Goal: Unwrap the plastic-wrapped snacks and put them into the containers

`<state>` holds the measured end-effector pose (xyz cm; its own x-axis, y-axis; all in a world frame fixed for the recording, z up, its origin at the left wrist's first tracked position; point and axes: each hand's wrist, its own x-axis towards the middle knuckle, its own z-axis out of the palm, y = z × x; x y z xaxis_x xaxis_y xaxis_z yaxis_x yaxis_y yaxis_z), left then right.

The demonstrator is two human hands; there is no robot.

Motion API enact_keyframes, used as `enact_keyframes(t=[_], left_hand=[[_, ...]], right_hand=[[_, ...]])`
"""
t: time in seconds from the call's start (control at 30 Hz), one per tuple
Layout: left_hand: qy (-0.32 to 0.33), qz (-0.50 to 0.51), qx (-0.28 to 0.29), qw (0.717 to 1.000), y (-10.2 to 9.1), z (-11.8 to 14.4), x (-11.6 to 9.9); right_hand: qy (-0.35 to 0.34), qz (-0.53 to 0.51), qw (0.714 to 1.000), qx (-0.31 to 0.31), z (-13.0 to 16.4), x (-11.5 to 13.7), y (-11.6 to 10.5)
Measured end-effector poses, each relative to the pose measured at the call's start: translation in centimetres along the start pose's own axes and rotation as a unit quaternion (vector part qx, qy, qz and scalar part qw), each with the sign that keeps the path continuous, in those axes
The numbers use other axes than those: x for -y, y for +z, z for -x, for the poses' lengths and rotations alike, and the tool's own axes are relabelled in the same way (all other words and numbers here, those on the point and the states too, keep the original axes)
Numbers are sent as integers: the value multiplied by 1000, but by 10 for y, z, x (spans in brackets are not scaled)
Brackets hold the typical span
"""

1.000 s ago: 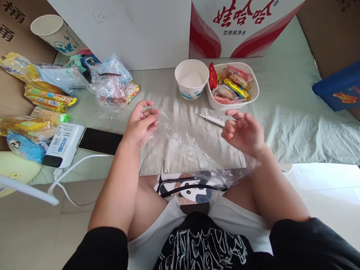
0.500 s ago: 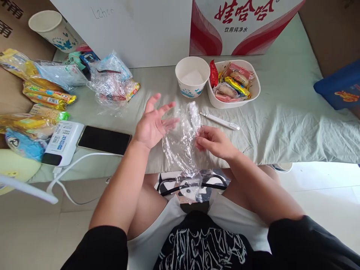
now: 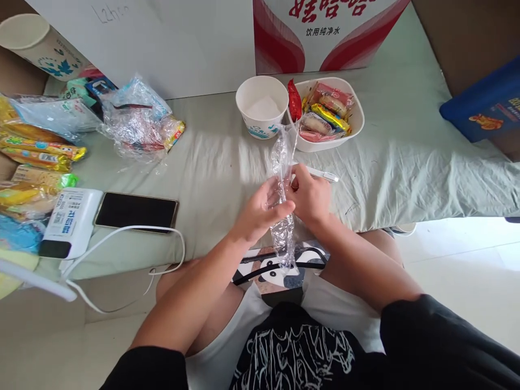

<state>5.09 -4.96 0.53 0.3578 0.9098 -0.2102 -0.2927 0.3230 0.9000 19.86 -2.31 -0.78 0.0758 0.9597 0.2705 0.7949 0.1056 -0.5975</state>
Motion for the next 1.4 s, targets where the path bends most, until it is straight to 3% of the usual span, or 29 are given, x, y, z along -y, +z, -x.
enact_keyframes(t=[0.13,0.3,0.4,0.5,0.53,0.67,0.8,0.97,1.03,1.13,1.23,1.4], left_hand=[[-11,-54,-163,985,-8,-14,5],[-15,-42,-218,975,-30,-24,-5],[0,4,-143,990,-38,-21,-10],[12,-36,-51,998,-36,-17,-9],[16,-64,-55,996,-33,-16,-6],[33,-144,-155,977,-24,-20,2],[35,-113,-190,975,-27,-27,-2],[41,-30,-135,990,-39,-25,-18],[7,-55,-95,994,-43,-23,-21],[-41,-114,-64,991,-49,-21,-23],[-37,-119,-58,990,-53,-19,-24],[-16,-85,-55,995,-52,-18,-31]], right_hand=[[-26,20,999,-21,0,-2,5],[15,-72,997,1,-6,-4,-2],[28,-119,992,6,-8,-5,-7],[25,-92,995,-13,-5,-6,-7],[20,-75,997,-19,-4,-6,-6],[-1,-37,999,-35,0,-8,-3],[0,-136,990,-19,0,-7,-9],[26,-365,924,111,-7,-7,-17],[22,-369,918,143,-9,-8,-17],[12,-337,931,142,-8,-13,-17],[13,-336,928,164,-6,-17,-21],[30,-432,881,190,-7,-14,-31]])
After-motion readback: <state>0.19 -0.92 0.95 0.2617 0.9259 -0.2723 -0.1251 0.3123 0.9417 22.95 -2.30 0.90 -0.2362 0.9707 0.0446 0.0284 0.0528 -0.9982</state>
